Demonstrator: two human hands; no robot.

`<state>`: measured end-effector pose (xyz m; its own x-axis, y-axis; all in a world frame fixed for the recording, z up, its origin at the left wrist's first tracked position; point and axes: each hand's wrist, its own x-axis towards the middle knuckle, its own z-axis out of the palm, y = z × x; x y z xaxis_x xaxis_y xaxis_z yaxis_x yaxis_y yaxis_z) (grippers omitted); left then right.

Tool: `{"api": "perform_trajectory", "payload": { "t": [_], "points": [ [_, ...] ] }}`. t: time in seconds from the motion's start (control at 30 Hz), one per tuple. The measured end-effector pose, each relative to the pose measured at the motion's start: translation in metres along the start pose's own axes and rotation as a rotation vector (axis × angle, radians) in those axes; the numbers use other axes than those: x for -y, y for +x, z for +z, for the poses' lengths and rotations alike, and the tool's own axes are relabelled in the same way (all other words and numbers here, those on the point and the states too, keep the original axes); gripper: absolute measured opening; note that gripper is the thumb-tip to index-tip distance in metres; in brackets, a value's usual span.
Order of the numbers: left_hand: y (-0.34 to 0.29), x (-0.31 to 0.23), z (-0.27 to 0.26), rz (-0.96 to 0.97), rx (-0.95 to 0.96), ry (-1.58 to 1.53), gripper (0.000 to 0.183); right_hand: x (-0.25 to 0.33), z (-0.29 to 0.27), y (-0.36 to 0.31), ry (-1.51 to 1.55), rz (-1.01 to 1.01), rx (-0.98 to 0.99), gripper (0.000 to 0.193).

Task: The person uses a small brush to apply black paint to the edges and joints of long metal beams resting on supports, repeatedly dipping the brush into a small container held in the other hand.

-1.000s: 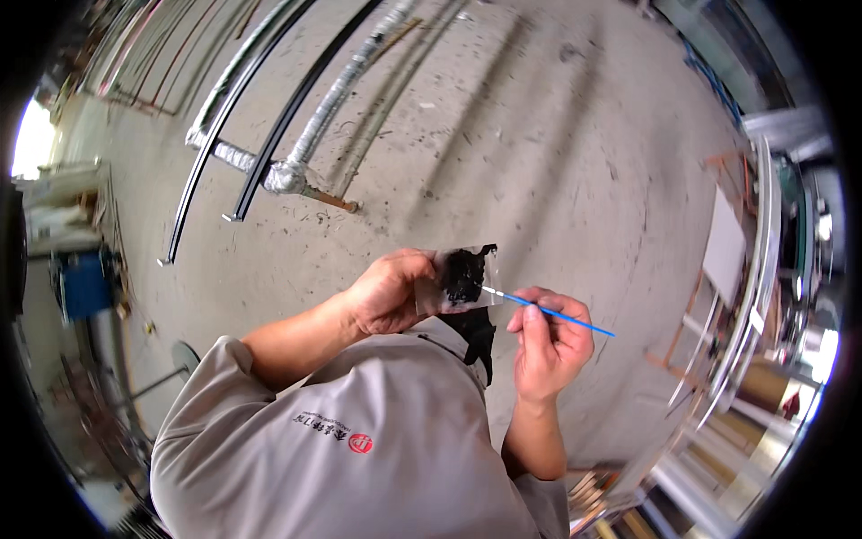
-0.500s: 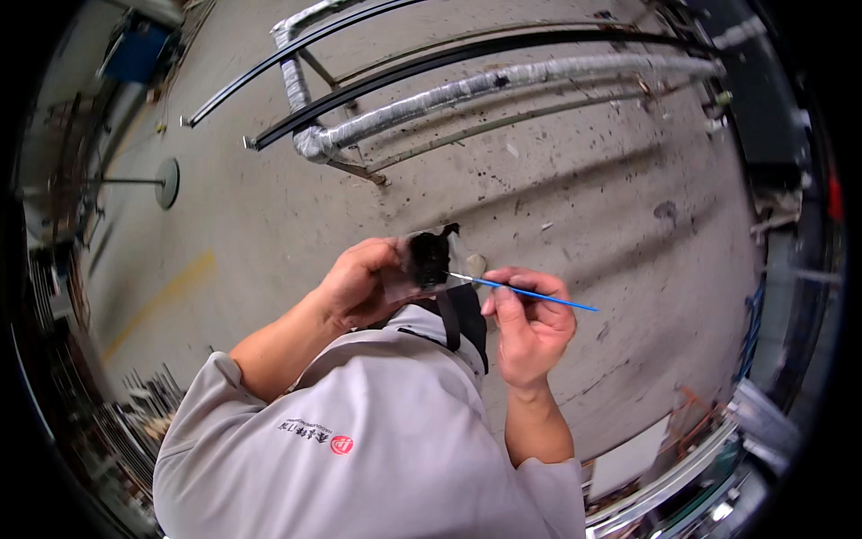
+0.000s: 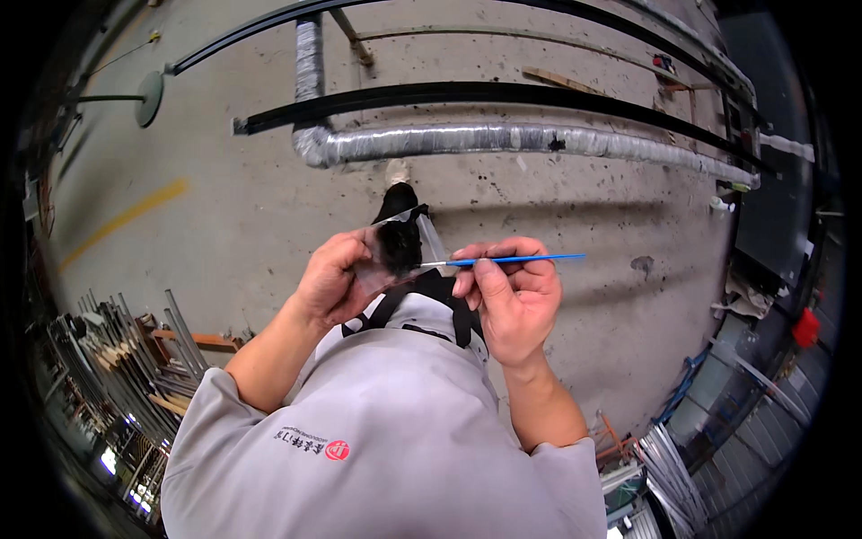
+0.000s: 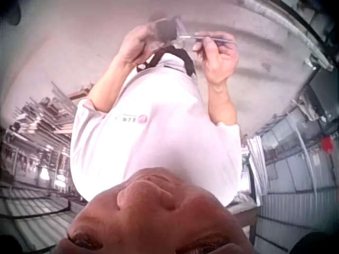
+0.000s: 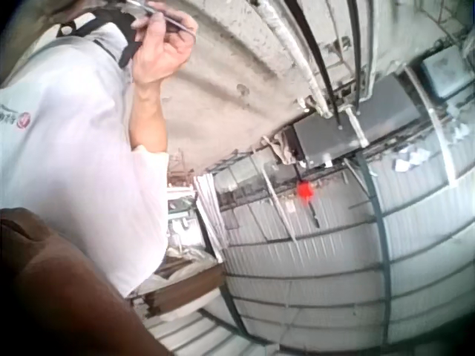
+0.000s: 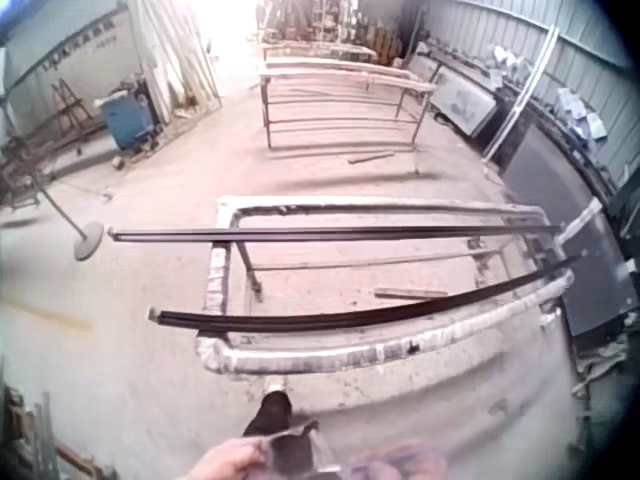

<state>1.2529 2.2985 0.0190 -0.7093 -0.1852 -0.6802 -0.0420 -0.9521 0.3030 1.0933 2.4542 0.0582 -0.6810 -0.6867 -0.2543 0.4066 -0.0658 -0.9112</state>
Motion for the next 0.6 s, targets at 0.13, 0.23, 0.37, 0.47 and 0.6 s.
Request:
{"api": "perform_trajectory", "payload": {
  "t": [0.13,0.23,0.37,0.47,0.6],
  "points": [
    [0.052,-0.049,-0.008,0.025,0.055,-0.063,0.039,-0.016,0.019,0.063,0.119,0.099,-0.051,0.015],
    [0.078,-0.075,-0.016,0.016,0.034,-0.074,0.037,-0.024,0.027,0.097,0.140,0.132,-0.055,0.015],
    [0.102,-0.089,-0.026,-0.004,0.036,-0.096,0.041,-0.033,0.027,0.131,0.079,0.198,-0.082,0.012],
    [0.117,-0.089,-0.022,-0.026,0.067,-0.114,0.048,-0.033,0.014,0.151,0.060,0.216,-0.071,0.011],
    [0.140,-0.081,-0.006,-0.016,-0.006,-0.069,0.047,-0.031,-0.012,0.171,0.075,0.287,-0.064,0.010]
  ]
}}
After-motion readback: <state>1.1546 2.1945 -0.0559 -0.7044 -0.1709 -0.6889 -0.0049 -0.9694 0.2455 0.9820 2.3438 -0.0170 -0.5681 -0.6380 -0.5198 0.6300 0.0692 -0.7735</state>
